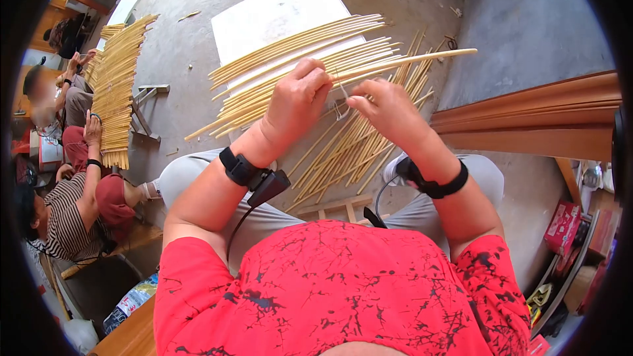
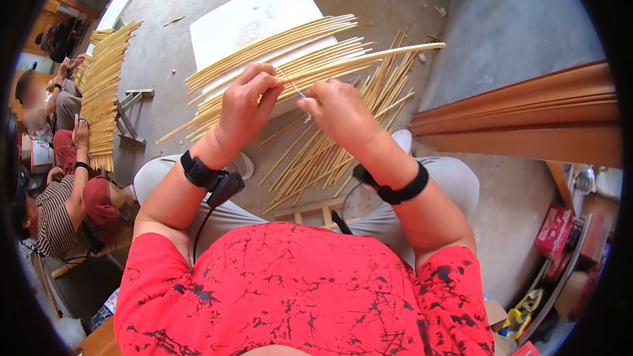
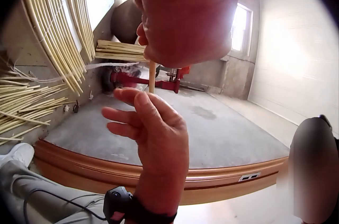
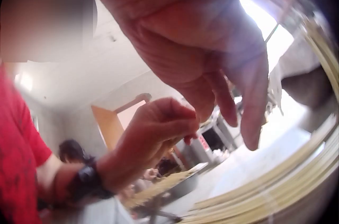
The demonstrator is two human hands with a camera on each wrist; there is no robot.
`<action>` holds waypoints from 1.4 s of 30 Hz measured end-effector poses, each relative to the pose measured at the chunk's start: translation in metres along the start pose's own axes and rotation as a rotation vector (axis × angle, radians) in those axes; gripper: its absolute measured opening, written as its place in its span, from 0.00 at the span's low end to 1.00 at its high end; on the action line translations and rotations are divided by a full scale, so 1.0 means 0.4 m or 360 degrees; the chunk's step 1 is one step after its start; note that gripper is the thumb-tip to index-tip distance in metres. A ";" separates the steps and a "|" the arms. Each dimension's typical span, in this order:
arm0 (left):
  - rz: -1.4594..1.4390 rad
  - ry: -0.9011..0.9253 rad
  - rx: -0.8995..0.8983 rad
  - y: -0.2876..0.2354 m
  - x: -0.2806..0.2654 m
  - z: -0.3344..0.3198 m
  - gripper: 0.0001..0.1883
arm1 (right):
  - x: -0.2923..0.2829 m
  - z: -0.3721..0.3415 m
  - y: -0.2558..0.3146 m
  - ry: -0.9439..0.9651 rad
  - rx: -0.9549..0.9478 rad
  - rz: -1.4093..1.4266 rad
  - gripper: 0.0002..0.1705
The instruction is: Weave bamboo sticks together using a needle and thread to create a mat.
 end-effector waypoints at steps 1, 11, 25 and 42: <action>0.0020 -0.0010 -0.0046 0.010 -0.007 0.002 0.06 | -0.041 -0.007 0.012 -0.0156 -0.0025 -0.0074 0.11; -0.0036 0.0050 0.0042 -0.011 0.014 -0.009 0.06 | -0.076 0.023 0.088 -0.0507 -0.0467 -0.0060 0.09; -0.0273 0.0333 -0.0334 0.083 0.129 -0.155 0.04 | -0.100 -0.001 0.201 -0.0502 -0.0775 0.0065 0.08; 0.0338 0.0065 -0.0770 0.442 0.070 -0.076 0.05 | -0.563 -0.195 0.110 -0.1375 -0.0578 0.1549 0.10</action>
Point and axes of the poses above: each hand's wrist, its own z-axis towards the middle knuckle, its own x-axis out of the palm, y = z × x, the point moved 10 cm from there along z, towards the middle knuckle, and after that the axes turned 5 degrees about -z, right-handed, at the moved point
